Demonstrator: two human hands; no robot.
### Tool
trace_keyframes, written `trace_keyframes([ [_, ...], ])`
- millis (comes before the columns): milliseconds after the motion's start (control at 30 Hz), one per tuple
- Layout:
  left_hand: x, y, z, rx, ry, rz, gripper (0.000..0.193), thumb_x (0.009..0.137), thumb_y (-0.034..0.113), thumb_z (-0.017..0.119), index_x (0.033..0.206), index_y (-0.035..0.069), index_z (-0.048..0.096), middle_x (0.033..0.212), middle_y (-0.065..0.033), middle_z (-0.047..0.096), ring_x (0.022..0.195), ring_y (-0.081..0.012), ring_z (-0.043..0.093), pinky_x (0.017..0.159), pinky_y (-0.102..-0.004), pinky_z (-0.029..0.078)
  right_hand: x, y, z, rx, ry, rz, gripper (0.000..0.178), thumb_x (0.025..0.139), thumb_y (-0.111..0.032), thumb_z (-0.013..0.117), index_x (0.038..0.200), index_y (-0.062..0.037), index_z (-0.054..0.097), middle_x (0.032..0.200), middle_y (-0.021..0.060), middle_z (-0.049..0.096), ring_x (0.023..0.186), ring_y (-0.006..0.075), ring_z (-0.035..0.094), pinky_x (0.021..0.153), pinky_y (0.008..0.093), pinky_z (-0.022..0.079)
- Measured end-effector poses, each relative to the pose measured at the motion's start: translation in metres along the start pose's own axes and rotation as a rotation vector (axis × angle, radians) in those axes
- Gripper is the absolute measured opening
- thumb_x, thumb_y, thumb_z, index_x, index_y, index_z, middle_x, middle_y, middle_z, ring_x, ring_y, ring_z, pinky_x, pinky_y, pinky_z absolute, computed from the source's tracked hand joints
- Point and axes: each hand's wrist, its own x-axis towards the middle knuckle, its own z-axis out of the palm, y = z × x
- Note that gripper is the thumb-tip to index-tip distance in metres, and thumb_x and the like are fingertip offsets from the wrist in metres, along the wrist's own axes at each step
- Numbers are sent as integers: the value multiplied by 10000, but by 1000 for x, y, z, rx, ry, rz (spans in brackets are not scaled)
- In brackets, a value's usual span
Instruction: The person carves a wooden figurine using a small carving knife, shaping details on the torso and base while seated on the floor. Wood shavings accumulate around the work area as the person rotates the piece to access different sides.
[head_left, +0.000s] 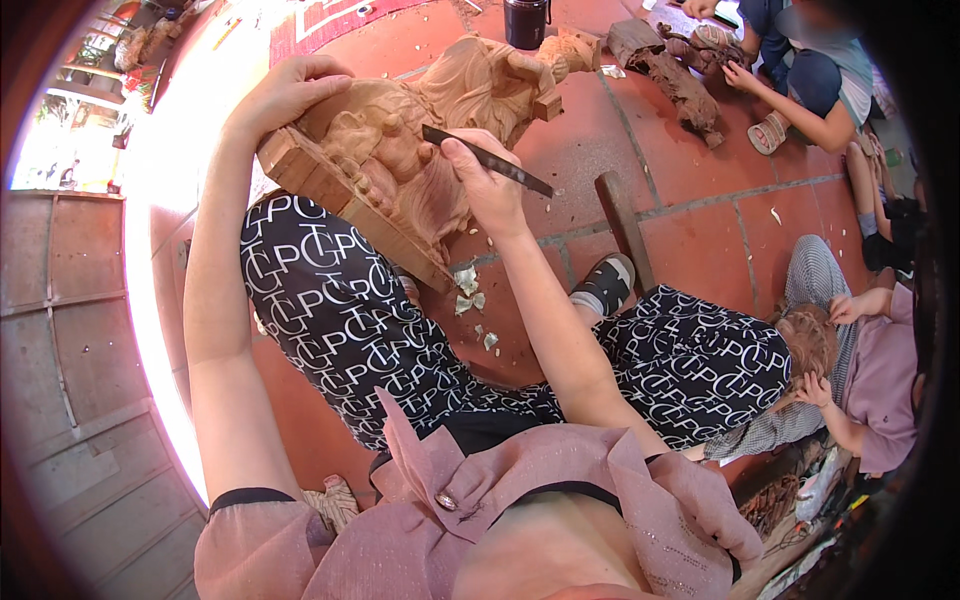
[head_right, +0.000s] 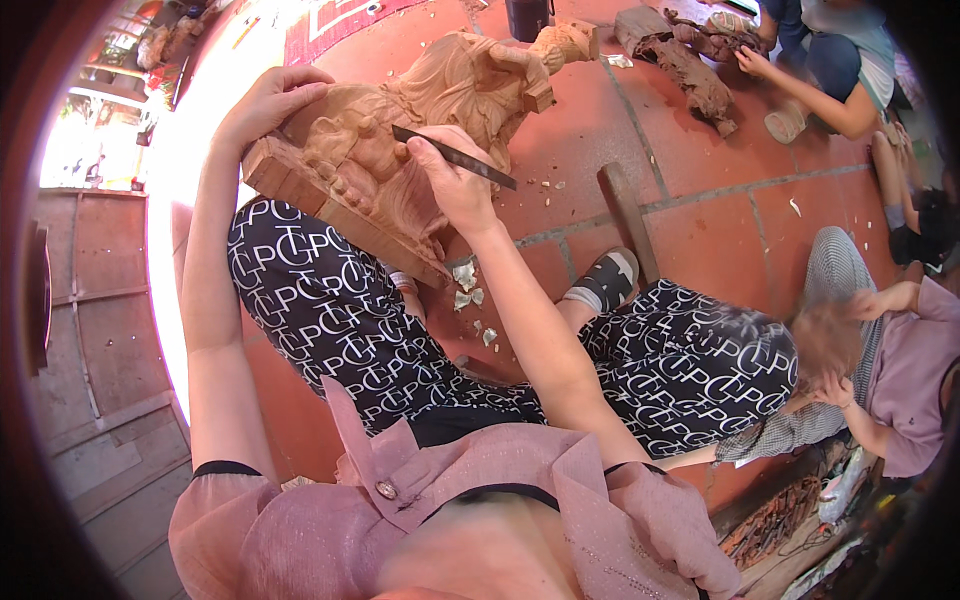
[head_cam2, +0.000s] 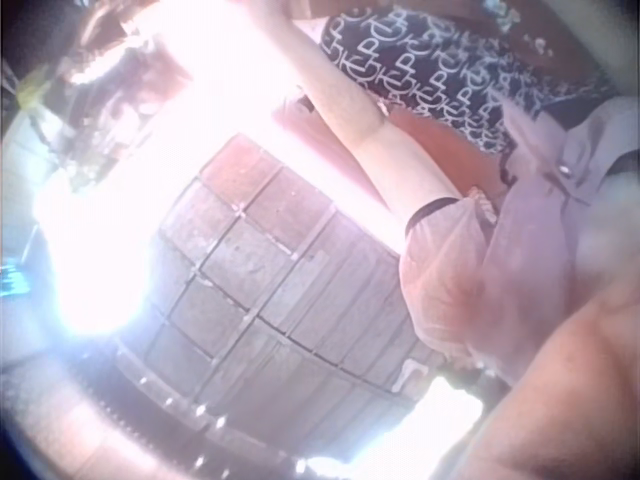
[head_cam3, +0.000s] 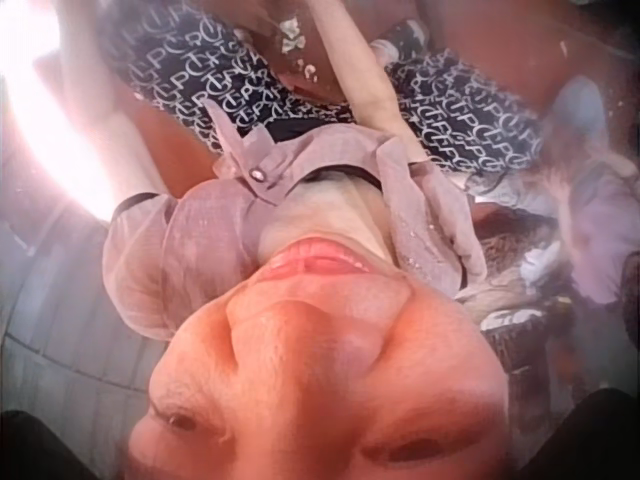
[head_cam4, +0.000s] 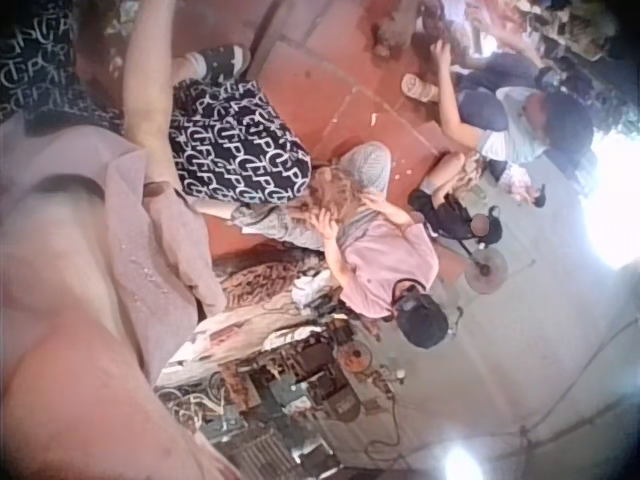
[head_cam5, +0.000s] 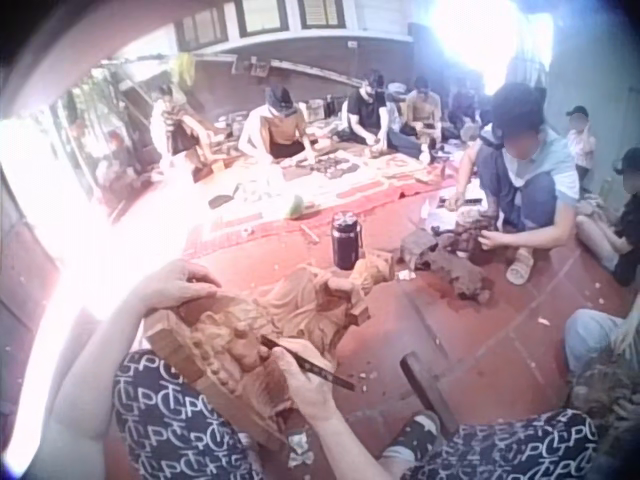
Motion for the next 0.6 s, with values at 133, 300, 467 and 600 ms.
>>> trace_keyframes([
  [133,-2,2,-2,35,-14,23,295,897,245,568,1040,-4,632,911,-37,645,851,-94,580,794,-238,459,13,-9,10,-109,-57,-247,163,823,-139,665,905,1,649,881,108,630,834,210,597,752,300,467],
  [300,-2,2,0,16,-12,26,292,899,236,563,1043,-11,626,914,-38,644,860,-94,578,795,-238,458,22,-8,20,-394,-140,-503,177,803,-90,674,960,-12,649,953,125,634,877,238,609,769,305,479],
  [467,-1,0,-3,28,-29,34,290,902,230,556,1045,-13,623,925,-41,640,869,-95,576,798,-236,457,22,-6,17,-442,-155,-496,158,793,-85,655,937,-24,634,986,132,631,888,285,599,791,344,477],
  [600,0,1,-1,24,-21,32,290,904,229,551,1049,-13,621,929,-42,639,868,-95,576,798,-236,457,19,-6,12,-265,-122,-328,164,801,-74,649,956,-25,635,1040,127,625,906,278,606,772,330,483],
])
